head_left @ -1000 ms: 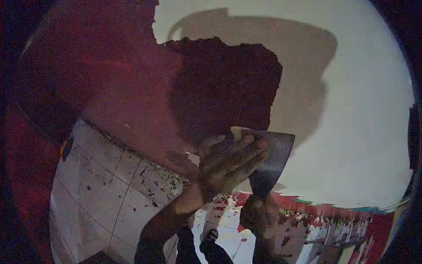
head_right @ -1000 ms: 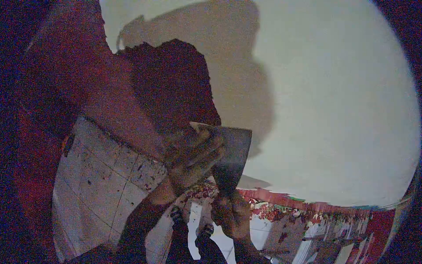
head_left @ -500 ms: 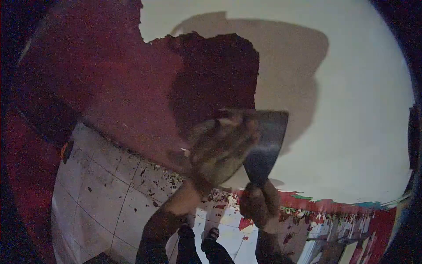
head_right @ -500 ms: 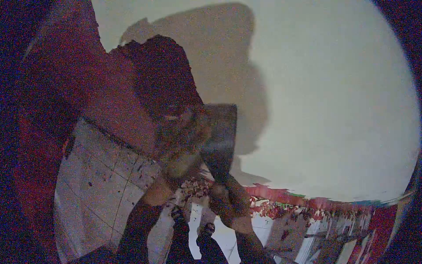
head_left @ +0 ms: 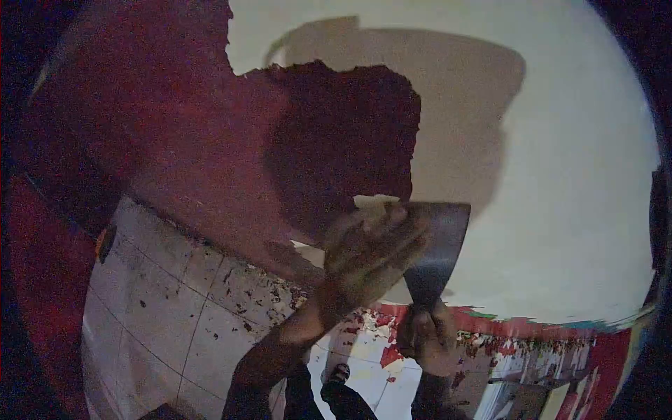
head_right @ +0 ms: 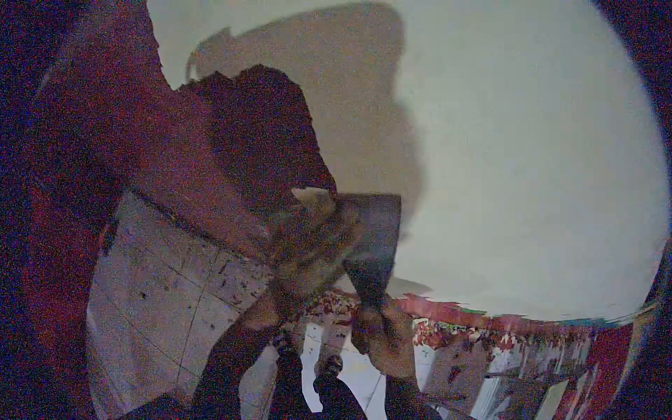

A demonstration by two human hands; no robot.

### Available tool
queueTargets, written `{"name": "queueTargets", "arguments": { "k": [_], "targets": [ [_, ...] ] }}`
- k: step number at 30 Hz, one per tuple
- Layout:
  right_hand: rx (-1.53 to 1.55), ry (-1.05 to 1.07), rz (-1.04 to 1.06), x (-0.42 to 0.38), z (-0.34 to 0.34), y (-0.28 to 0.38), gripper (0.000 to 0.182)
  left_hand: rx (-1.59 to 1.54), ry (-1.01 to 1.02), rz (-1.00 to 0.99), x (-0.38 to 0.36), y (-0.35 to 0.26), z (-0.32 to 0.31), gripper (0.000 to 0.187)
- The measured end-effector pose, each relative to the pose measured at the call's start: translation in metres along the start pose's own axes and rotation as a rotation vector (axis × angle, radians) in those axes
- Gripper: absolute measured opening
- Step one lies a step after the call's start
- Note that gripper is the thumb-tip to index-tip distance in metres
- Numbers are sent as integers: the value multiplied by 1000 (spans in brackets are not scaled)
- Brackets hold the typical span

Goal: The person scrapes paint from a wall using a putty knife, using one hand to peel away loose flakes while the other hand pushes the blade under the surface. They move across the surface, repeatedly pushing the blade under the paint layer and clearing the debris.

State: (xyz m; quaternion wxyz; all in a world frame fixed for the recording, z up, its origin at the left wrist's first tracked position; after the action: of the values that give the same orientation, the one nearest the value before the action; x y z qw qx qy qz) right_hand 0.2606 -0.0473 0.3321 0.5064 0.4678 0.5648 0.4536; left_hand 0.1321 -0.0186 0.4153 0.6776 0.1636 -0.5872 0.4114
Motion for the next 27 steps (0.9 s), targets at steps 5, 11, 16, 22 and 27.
{"name": "queueTargets", "arguments": {
  "k": [5,11,16,22,27],
  "targets": [
    [-40,-77,27,-1,5,19,24,6,4,-28,3,4,-2,29],
    [-140,41,12,4,8,20,28,-446,72,376,-12,20,-33,29],
    [-109,12,67,11,3,32,22,101,-181,-147,15,-3,-4,29],
    [-28,-3,-7,10,4,27,20,23,-177,-110,24,-1,-2,30],
    [137,47,-123,9,9,24,18,67,-35,-91,29,-3,5,29]
  ]
}}
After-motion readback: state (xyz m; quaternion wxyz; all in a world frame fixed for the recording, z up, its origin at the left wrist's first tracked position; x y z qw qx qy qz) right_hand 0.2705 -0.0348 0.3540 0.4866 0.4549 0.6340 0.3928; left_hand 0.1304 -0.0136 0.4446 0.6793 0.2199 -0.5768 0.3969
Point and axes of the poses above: each hand's wrist, its own x-axis towards the middle knuckle, its own z-axis out of the back of the hand, y = z × x, the point moved 10 cm from there along x, towards the middle knuckle, and after that the axes turned 8 degrees about -y, right-handed, at the moved point
